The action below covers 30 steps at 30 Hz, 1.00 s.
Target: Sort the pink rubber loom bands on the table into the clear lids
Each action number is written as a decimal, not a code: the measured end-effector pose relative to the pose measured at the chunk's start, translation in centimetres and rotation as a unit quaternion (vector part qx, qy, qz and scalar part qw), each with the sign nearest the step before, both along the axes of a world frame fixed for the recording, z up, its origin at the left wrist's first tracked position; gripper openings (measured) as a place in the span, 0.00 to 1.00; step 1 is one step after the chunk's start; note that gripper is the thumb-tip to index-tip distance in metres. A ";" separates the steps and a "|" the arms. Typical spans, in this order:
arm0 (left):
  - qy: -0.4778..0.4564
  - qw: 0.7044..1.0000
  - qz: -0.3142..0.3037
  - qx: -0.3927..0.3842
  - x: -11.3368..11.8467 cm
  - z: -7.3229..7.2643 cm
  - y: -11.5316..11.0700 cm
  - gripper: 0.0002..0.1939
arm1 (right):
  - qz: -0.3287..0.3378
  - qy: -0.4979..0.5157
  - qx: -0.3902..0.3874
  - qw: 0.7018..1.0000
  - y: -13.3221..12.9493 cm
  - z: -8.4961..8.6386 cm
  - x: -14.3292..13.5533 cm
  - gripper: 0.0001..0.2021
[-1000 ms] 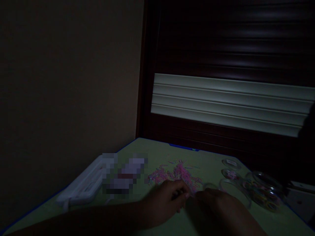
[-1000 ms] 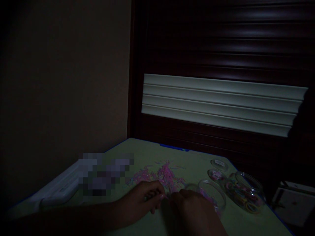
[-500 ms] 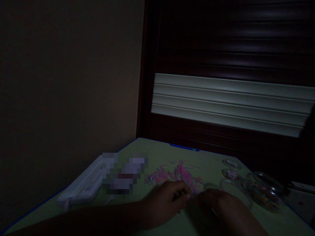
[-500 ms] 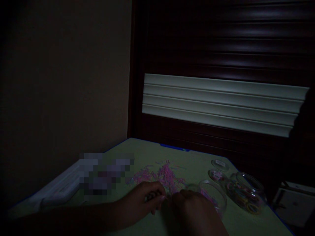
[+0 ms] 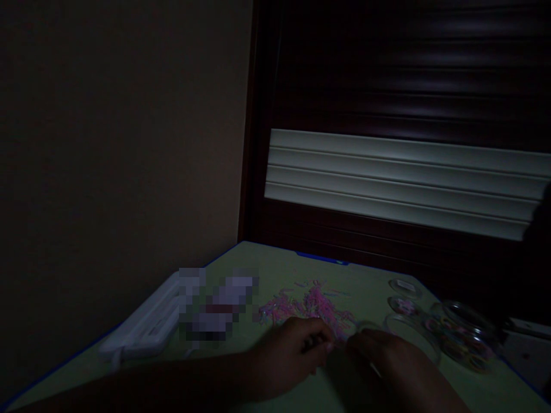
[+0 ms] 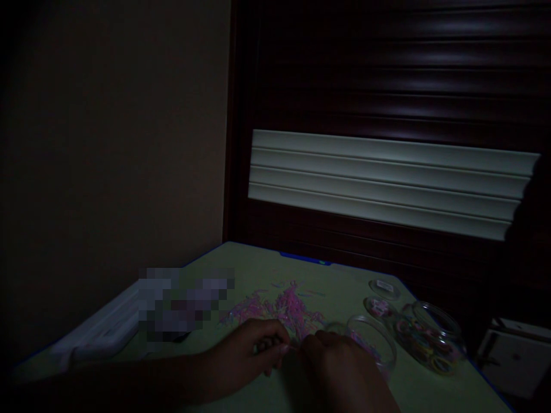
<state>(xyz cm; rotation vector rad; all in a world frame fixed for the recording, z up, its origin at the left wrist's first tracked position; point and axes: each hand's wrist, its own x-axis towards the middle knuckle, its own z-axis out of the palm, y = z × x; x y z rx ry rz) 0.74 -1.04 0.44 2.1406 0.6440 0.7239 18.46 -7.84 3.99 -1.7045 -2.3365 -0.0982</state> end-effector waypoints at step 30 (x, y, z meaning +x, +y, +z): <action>-0.023 0.998 -0.007 -0.053 0.0 -0.2 0.2 0.10 | -0.120 -0.199 0.228 0.945 -1.8 1.5 2.6 0.20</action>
